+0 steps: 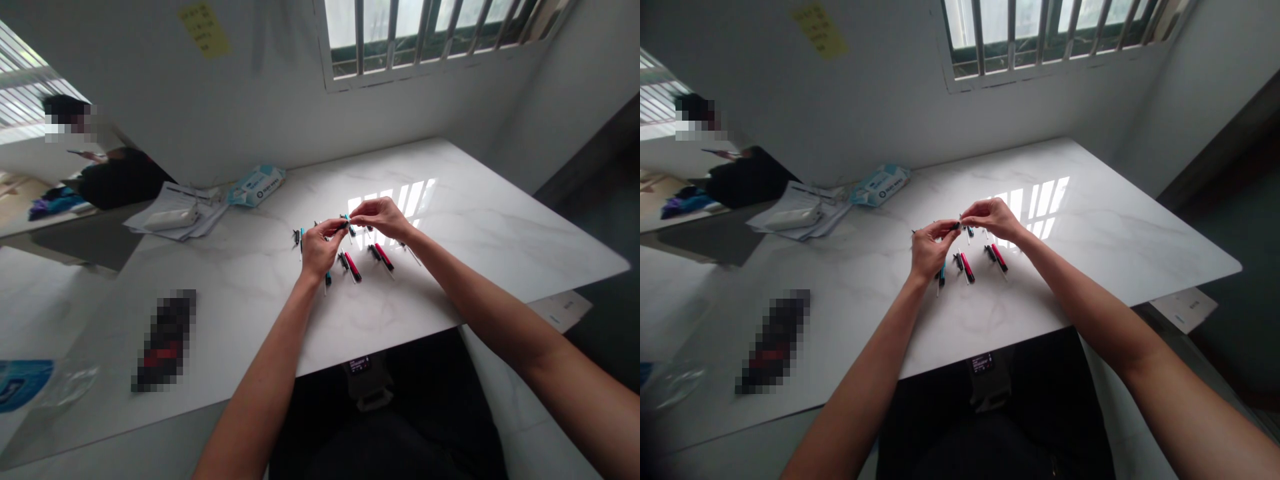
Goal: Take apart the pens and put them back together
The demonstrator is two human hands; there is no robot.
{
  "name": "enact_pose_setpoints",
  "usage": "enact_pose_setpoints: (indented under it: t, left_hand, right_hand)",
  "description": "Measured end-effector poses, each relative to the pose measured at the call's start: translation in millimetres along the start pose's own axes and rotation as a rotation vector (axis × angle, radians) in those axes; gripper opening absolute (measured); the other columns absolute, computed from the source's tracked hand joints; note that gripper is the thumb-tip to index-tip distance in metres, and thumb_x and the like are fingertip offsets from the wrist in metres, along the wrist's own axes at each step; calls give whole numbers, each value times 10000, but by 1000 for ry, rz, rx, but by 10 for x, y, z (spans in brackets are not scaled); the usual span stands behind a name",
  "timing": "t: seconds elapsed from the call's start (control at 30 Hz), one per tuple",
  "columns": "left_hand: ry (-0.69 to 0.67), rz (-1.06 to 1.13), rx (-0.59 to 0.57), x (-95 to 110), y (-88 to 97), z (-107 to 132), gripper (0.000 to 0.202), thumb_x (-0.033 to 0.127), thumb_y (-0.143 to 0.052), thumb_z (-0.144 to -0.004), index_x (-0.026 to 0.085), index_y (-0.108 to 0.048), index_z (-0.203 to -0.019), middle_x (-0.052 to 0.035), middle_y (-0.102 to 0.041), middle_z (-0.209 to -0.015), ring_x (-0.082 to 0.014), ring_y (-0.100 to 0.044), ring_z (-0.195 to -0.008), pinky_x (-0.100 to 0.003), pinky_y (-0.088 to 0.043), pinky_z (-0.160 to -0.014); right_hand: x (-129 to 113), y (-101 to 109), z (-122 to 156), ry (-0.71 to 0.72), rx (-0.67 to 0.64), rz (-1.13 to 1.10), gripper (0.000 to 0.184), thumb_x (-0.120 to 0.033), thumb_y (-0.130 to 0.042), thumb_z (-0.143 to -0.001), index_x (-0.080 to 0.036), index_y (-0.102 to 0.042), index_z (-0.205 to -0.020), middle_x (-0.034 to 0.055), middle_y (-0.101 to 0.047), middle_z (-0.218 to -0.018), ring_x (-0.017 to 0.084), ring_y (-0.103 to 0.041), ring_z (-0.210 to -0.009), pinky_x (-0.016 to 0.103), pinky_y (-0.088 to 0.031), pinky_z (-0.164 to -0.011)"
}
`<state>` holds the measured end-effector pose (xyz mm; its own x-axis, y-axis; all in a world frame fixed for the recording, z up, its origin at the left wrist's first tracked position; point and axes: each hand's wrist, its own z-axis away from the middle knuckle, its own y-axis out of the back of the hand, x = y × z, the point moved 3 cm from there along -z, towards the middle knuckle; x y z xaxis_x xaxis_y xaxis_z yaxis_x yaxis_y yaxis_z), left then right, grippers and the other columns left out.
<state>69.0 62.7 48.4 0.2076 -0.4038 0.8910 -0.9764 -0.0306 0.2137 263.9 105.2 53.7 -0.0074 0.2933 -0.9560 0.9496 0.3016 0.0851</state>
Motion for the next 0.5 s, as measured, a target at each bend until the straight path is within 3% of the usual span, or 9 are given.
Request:
enact_pose_setpoints:
  t: [0.33,0.5]
  left_hand:
    - [9,91,-37,-33,-46,7,345,484,-908,-795,209,-857,-998,-93,-835,-1003,-238,-788,-900,-388,-646,-906]
    - [5,122,-59,-35,-55,-4,372,506,-904,-794,215,-855,-1022,-93,-837,-1011,-239,-791,-911,-390,-651,-918]
  right_hand:
    - [1,-33,31,18,-92,-113,488,-582,-974,-667,-164,-782,-829,34,-745,-789,135,-639,-703,277,-510,-658]
    - [-59,79,30,1,-106,-35,520,-601,-918,-744,-209,-802,-1065,49,-781,-959,172,-702,-820,295,-557,-721]
